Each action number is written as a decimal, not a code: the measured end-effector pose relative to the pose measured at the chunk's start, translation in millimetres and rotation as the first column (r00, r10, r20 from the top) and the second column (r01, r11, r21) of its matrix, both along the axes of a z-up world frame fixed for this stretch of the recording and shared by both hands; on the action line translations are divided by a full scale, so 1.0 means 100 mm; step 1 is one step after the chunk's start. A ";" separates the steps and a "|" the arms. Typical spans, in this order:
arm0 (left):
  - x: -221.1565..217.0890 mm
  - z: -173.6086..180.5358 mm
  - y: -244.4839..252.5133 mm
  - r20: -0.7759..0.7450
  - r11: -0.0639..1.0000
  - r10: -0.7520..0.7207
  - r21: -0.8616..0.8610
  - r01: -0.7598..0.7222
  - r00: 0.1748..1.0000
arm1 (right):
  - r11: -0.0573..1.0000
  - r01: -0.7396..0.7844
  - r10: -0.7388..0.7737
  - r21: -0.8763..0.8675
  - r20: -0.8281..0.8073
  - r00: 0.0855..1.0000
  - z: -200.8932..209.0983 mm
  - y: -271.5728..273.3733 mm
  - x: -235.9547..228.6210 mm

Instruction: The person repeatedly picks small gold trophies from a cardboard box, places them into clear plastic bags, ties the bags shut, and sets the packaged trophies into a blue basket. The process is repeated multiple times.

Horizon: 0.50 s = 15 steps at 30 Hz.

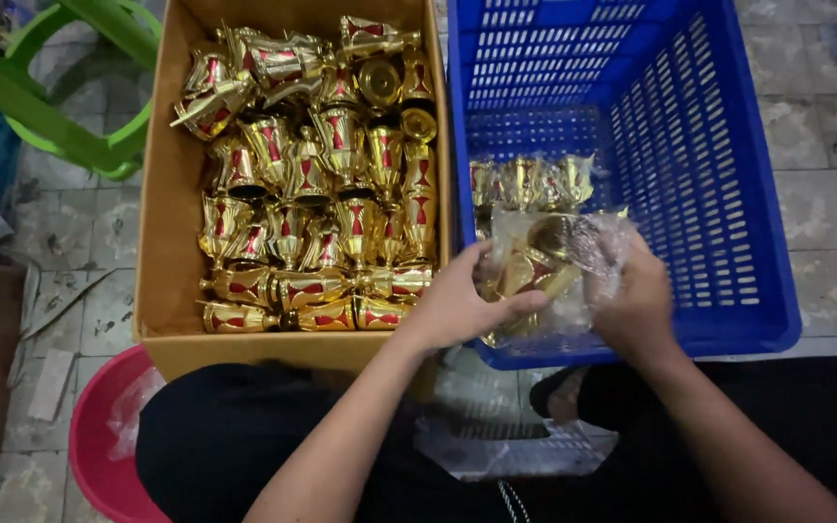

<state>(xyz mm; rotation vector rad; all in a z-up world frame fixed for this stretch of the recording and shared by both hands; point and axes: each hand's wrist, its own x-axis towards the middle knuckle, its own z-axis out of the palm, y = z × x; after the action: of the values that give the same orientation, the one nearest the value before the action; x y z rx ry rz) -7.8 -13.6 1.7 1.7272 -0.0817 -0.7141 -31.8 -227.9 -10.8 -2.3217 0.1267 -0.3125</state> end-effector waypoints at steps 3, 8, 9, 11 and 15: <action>-0.03 0.25 -0.11 -0.128 0.999 -0.046 -0.023 0.044 0.991 | 0.995 -0.066 0.061 0.070 0.065 0.996 0.19 0.04 -0.10; -0.02 -0.02 -0.14 -0.278 0.960 0.050 -0.250 -0.122 0.959 | 0.976 -0.178 0.206 -0.125 0.269 0.941 -0.05 -0.15 -0.09; -0.04 0.03 -0.16 -0.331 0.931 0.106 -0.298 -0.210 0.938 | 0.926 -0.208 0.308 -0.314 0.315 0.898 -0.10 -0.18 -0.08; -0.05 -0.09 -0.15 -0.299 0.929 0.131 -0.296 -0.222 0.945 | 0.882 -0.304 0.412 -0.360 0.277 0.868 -0.04 -0.17 -0.05; -0.06 -0.09 -0.13 -0.206 0.885 0.074 -0.438 -0.160 0.976 | 0.919 -0.394 0.386 0.026 0.148 0.910 0.39 0.11 0.00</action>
<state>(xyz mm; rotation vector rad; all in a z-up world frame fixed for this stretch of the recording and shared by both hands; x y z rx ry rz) -14.0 -26.3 -6.8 1.2025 -0.0126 -0.6969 -32.0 -217.4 28.4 -2.1982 -0.3924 -0.2624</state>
